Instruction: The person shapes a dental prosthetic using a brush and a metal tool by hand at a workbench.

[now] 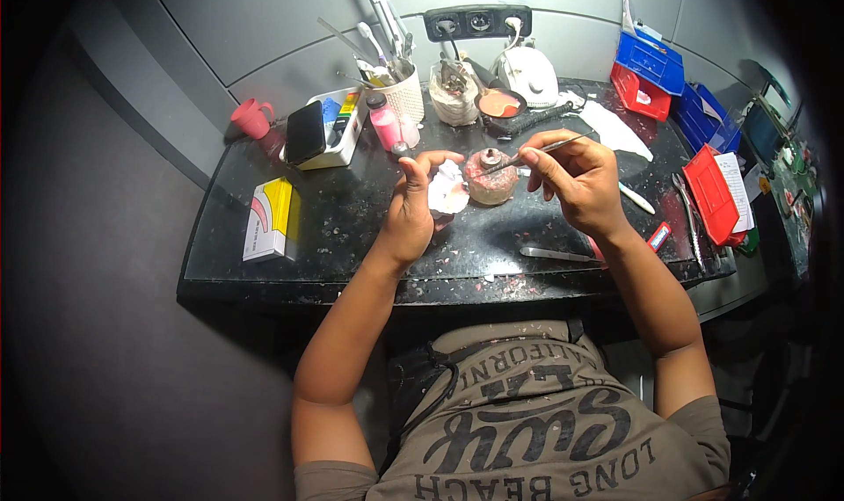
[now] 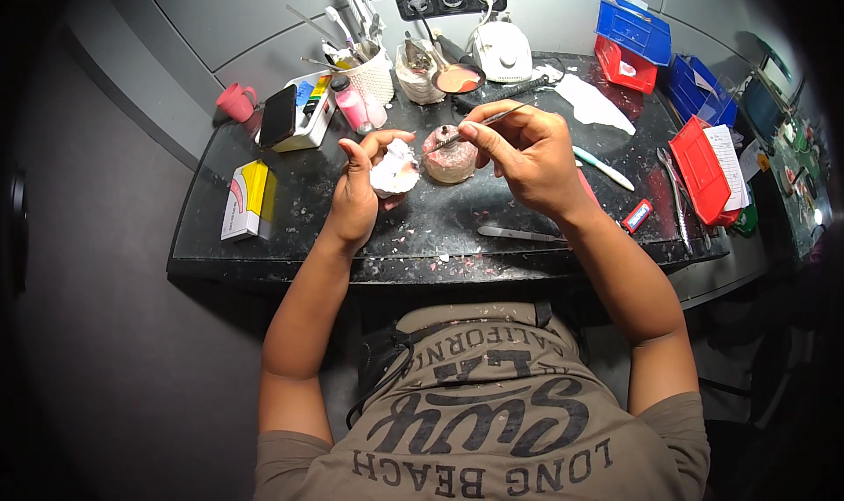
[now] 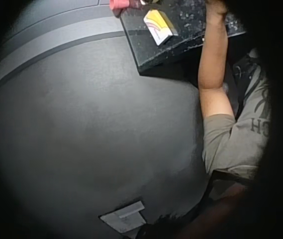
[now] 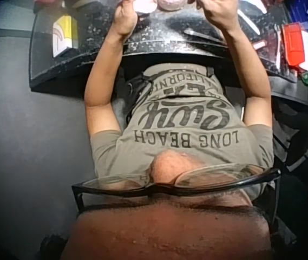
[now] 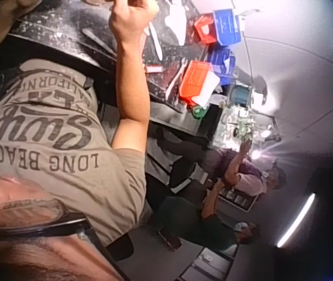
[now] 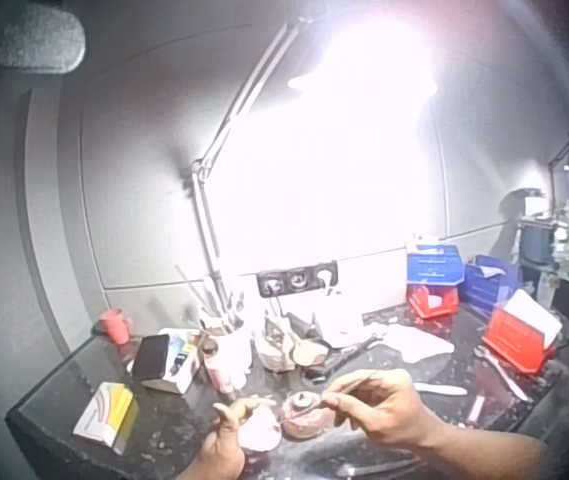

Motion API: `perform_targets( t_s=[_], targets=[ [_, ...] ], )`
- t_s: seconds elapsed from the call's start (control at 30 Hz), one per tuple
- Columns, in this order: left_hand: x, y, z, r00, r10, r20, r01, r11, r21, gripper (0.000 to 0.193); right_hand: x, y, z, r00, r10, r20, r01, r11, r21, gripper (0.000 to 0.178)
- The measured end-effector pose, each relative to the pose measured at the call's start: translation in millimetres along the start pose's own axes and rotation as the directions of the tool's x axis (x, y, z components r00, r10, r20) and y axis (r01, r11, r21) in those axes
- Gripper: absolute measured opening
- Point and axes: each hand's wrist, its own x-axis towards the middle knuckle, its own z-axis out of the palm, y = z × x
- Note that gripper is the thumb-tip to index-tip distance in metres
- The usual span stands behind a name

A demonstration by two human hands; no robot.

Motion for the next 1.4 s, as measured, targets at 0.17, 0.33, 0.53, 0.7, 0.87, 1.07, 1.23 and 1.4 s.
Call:
perform_targets(
  t_s=[0.17,0.33,0.53,0.7,0.87,1.07,1.23,1.4],
  targets=[
    [0.2,-1.3,-1.1,1.000,0.001,0.014,-0.001,1.000,0.005,0.087,-0.4,0.3,1.7,1.000,0.000,0.012,0.000,1.000,-0.003,0.013],
    [-0.5,1.6,1.9,1.000,-0.009,-0.001,0.009,1.000,-0.018,0.087,-0.1,-1.6,4.1,1.000,-0.017,0.023,0.017,1.000,0.016,0.013],
    [-0.2,3.6,2.3,1.000,-0.019,0.001,0.019,0.999,-0.035,0.087,-0.8,-1.4,3.7,0.999,-0.011,0.030,0.010,1.000,0.019,0.013],
    [0.2,2.1,1.4,1.000,-0.030,-0.005,0.030,0.998,-0.053,0.087,-0.3,-3.5,2.8,0.999,-0.014,0.037,0.014,1.000,0.021,0.013],
    [-0.1,3.9,1.7,0.999,-0.034,-0.004,0.034,0.998,-0.058,0.087,-0.3,2.3,1.9,0.998,-0.054,0.045,0.054,0.999,0.003,0.013],
    [-0.3,3.0,1.8,1.000,-0.028,-0.009,0.028,0.998,-0.048,0.088,-0.9,-4.0,3.8,0.998,-0.019,0.059,0.018,1.000,0.021,0.013],
    [0.1,4.1,1.7,0.999,-0.033,0.001,0.033,0.999,-0.037,0.088,-0.9,-4.8,3.7,0.998,-0.018,0.052,0.016,0.999,0.034,0.014],
    [-0.7,5.2,2.0,0.999,-0.044,0.000,0.044,0.998,-0.050,0.089,-0.7,-5.5,2.8,0.998,-0.009,0.066,0.008,1.000,0.019,0.014]
  ],
)
